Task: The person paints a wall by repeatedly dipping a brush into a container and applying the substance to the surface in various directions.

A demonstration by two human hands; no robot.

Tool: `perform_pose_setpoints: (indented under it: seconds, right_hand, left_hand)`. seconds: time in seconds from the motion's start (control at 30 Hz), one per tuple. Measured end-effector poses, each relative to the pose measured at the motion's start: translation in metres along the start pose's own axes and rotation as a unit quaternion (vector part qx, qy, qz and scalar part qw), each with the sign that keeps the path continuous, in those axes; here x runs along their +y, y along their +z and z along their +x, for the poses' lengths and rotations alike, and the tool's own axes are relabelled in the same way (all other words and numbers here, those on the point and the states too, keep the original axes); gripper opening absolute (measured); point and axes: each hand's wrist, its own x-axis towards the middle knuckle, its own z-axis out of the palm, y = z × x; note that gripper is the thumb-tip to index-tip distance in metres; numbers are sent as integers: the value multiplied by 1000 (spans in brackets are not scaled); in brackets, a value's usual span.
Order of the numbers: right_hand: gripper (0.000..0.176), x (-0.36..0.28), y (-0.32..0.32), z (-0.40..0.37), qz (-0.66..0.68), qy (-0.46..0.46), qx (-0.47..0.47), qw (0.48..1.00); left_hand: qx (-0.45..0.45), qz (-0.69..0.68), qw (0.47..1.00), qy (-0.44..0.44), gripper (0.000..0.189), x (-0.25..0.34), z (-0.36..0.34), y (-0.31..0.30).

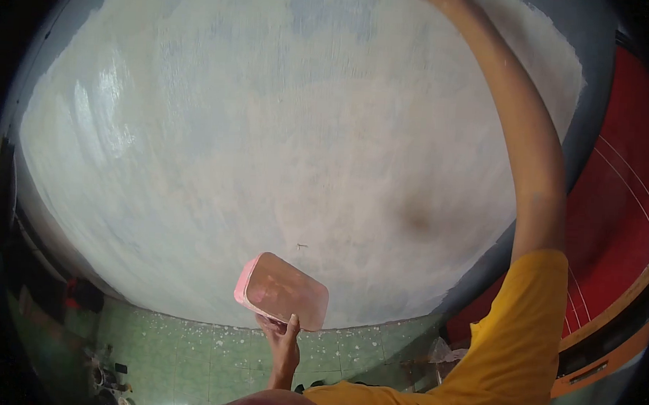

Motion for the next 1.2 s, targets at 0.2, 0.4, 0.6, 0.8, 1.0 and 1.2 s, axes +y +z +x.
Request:
perform_pose_setpoints:
  seconds: [0.2,0.4,0.6,0.8,1.0,1.2]
  right_hand:
    - [19,-36,51,-62,-99,-65,-129,985]
    - [27,-95,65,-229,178,-136,-133,966]
    - [22,-131,3,-335,446,213,-62,867]
    - [30,-168,-85,-417,559,524,-98,635]
    - [30,-184,-125,-472,532,598,-130,586]
    - [24,-188,-123,-493,518,558,-127,636]
  left_hand:
    - [13,-4,1000,-6,86,-4,4,7]
    - [-6,6,1000,-2,94,-4,5,22]
    - [-44,73,996,-25,101,-6,24,32]
    - [-95,61,993,26,97,-4,0,59]
    - [-161,136,978,3,89,-18,-49,76]
    - [-188,103,977,7,66,-37,-77,85]
